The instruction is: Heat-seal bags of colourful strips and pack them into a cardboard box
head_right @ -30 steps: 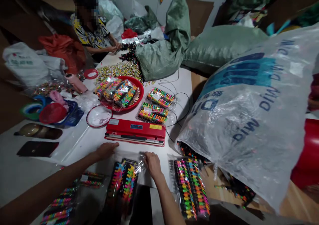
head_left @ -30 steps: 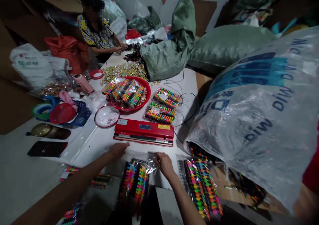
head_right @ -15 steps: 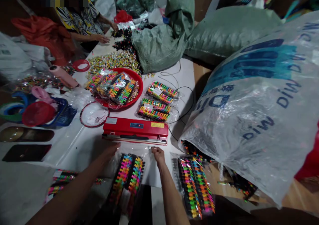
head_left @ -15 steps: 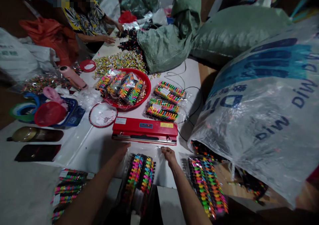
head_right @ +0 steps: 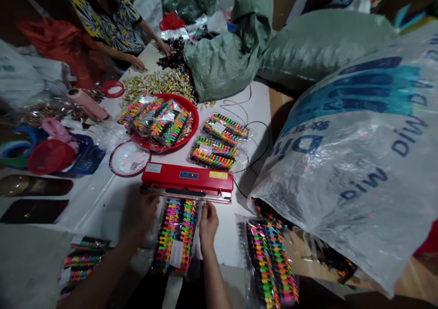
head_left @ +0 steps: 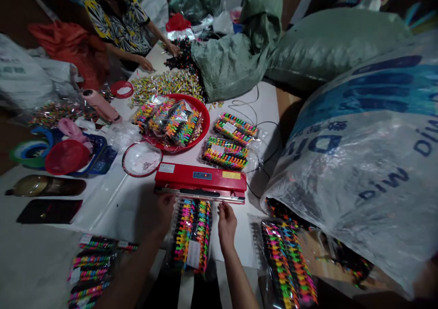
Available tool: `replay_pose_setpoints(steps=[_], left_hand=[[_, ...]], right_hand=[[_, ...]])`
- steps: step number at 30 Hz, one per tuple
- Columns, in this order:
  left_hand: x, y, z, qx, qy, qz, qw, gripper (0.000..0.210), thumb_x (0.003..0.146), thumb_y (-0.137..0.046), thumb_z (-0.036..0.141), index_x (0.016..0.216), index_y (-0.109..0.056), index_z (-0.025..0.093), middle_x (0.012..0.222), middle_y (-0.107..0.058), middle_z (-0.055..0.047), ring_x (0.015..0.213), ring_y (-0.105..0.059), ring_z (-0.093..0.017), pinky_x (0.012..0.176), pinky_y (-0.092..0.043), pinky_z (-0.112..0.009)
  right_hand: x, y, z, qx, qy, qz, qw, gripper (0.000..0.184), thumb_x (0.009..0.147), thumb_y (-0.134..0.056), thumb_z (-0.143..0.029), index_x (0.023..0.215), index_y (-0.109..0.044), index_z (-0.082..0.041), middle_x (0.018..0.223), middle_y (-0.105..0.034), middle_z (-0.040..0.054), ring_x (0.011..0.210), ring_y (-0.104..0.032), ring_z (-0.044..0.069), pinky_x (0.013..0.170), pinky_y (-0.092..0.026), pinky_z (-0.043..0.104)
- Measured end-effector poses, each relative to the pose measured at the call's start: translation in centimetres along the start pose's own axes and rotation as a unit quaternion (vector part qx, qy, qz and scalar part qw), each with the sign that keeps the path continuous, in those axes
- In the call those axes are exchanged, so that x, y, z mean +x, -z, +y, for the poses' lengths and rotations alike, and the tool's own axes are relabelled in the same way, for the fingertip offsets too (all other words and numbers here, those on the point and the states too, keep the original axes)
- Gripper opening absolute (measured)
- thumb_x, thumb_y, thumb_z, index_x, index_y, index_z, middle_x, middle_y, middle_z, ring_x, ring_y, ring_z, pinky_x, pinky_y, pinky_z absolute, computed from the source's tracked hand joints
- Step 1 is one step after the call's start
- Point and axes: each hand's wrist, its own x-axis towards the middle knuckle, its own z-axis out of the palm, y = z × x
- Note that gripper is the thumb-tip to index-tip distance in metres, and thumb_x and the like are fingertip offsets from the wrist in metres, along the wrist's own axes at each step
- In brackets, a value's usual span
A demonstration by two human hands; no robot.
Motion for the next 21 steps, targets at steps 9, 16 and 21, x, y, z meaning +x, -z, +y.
replay_pose_setpoints(steps=[9,16,21], left_hand=[[0.0,-15.9,6.4,0.495,-0.292,-0.473,0.667,0.023,0.069,-0.062,0.002,0.085,-0.071,0.015,0.083,-0.069,-0.013,0.091,-0.062,-0.03,0.088,-0.042,-0.041],[-1.0,-19.3,2.6,0.516,-0.273,-0.506,0.635,0.014,0.078,-0.057,0.004,0.067,-0.064,0.009,0.086,-0.068,-0.011,0.101,-0.059,-0.025,0.098,-0.037,-0.047],[2.5,-14.7,4.2,0.557,-0.271,-0.492,0.612,0.01,0.084,-0.061,0.017,0.079,-0.064,0.009,0.094,-0.065,-0.009,0.105,-0.056,-0.023,0.1,-0.037,-0.047]], right_hand=[[0.9,-4.7,-2.5,-0.545,0.237,-0.321,0.737,0.035,0.083,-0.041,-0.005,0.109,-0.064,-0.003,0.106,-0.066,0.022,0.106,-0.058,0.029,0.098,-0.04,0.04],[0.3,-4.3,-1.1,-0.547,0.252,-0.328,0.728,0.037,0.083,-0.04,-0.006,0.112,-0.062,-0.003,0.11,-0.063,0.0231,0.111,-0.054,0.03,0.097,-0.04,0.042],[0.3,-4.1,-0.8,-0.503,0.282,-0.301,0.76,0.049,0.083,-0.037,-0.004,0.131,-0.048,-0.002,0.129,-0.053,0.0216,0.124,-0.045,0.027,0.106,-0.034,0.041]])
